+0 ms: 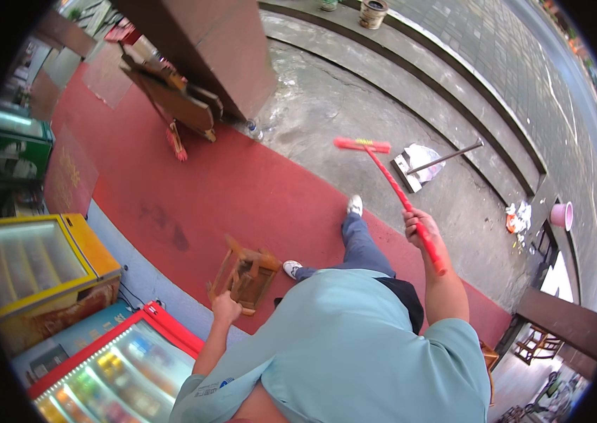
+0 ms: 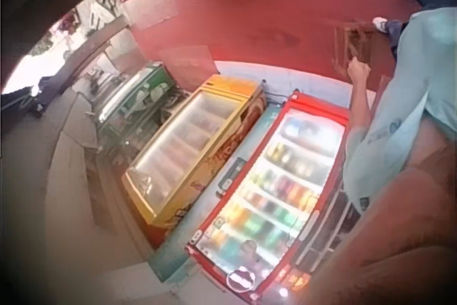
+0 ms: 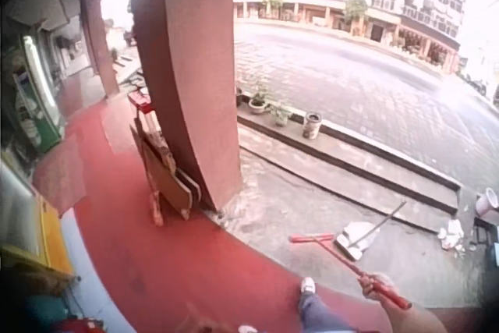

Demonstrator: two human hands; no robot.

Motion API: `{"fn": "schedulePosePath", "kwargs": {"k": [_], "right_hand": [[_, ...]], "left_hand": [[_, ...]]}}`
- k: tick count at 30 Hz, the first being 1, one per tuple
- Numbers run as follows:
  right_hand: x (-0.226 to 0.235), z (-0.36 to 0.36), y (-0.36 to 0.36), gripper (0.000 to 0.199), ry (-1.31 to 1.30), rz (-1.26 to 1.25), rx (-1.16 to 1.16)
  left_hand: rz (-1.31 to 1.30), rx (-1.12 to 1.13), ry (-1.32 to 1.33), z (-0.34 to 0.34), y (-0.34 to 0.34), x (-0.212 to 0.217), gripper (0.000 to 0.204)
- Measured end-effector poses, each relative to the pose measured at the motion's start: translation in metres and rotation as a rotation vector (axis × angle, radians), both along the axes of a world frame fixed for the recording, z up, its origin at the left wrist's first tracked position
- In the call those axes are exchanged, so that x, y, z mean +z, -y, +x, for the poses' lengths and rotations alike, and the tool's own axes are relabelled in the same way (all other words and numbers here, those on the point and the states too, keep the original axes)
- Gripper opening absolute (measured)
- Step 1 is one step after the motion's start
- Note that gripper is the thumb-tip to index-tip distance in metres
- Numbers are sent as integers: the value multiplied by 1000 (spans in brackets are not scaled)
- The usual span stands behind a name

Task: The person sweeps a red mat and concrete steps outside a storefront using a broom and dustpan. They move a wooden chair aside to access the area, sweep debris into the dustpan, and deposit it into a pink bucket.

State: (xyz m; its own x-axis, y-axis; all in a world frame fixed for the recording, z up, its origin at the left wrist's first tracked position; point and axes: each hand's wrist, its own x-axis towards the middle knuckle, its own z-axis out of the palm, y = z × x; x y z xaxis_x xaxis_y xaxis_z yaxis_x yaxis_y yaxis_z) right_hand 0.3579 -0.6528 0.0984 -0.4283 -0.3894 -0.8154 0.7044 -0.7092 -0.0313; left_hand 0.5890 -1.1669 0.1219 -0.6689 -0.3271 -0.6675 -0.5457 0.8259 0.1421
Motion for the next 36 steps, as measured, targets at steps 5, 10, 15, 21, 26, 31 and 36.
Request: {"fn": "schedulePosePath", "kwargs": {"k": [5,10,15,21,26,31,36], "right_hand": [[-28,-59,-1,12,-61,778,633],[-48,-167,-15,22,-124,611,636],[-36,-261,-39,21,-33,338,504],[-51,-358,-37,18,-77,264,537],[-83,-446,-2,16,-84,221,535],[-148,-530,21,17,-95,229,486],[-114,-505,-49,22,84,370,433]], "left_hand": [[-169,-56,-136,-149,-19,55,24],[-156,-106,-278,-294,-56,99,23],[-97,-167,-325,-433,-102,117,25],[-36,-272,-379,-566,-121,86,29],[-25,-257,-317,-666,-135,48,30],[-68,-290,-232,-765,-131,-19,30],[-31,-266,-31,-831,-126,-71,32]]}}
